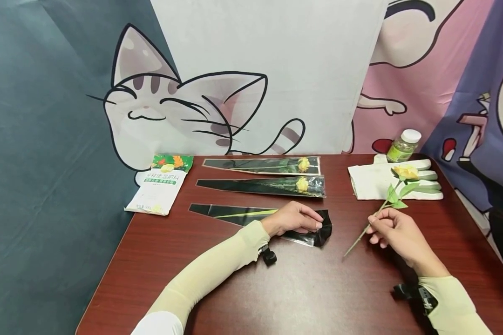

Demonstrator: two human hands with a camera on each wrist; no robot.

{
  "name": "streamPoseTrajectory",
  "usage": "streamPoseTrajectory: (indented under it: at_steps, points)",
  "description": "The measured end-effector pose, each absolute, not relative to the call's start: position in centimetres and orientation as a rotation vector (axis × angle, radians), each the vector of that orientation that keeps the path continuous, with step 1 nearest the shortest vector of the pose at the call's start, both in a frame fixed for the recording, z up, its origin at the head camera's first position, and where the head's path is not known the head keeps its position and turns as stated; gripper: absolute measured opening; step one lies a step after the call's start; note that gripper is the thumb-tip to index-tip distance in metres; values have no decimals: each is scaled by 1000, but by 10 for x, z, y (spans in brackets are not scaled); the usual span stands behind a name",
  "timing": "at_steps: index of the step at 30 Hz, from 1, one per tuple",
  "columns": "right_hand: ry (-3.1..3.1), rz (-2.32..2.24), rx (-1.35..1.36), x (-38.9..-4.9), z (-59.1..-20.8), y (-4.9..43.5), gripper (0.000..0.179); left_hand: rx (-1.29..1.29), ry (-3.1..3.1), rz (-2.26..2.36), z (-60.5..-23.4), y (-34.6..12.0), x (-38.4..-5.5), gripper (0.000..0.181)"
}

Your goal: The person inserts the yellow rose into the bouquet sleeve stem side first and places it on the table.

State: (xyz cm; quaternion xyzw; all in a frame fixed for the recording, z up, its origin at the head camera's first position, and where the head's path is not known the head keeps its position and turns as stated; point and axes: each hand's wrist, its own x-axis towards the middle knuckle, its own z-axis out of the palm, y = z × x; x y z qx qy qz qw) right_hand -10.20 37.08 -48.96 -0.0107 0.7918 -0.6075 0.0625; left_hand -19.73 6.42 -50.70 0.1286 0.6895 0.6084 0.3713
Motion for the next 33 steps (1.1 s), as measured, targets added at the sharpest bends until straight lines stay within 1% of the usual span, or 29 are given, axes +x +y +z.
streamPoseTrajectory:
  at_steps: [6,13,19,25,33]
  points:
    - [2321,-2014,-3,-111,-477,355,9,321,1767,1562,-507,64,-197,13]
    - [2320,-2092,34,-124,-471,338,10,331,1764,1559,-507,64,-197,16]
    - [2457,-2006,65,-135,-479,331,15,324,1768,1570,-508,64,-196,14]
    - [2593,-1894,70,-140,-493,323,16,291,1771,1586,-507,65,-196,13]
    - [2595,-1945,136,-140,-500,312,22,260,1844,1626,-503,70,-193,7]
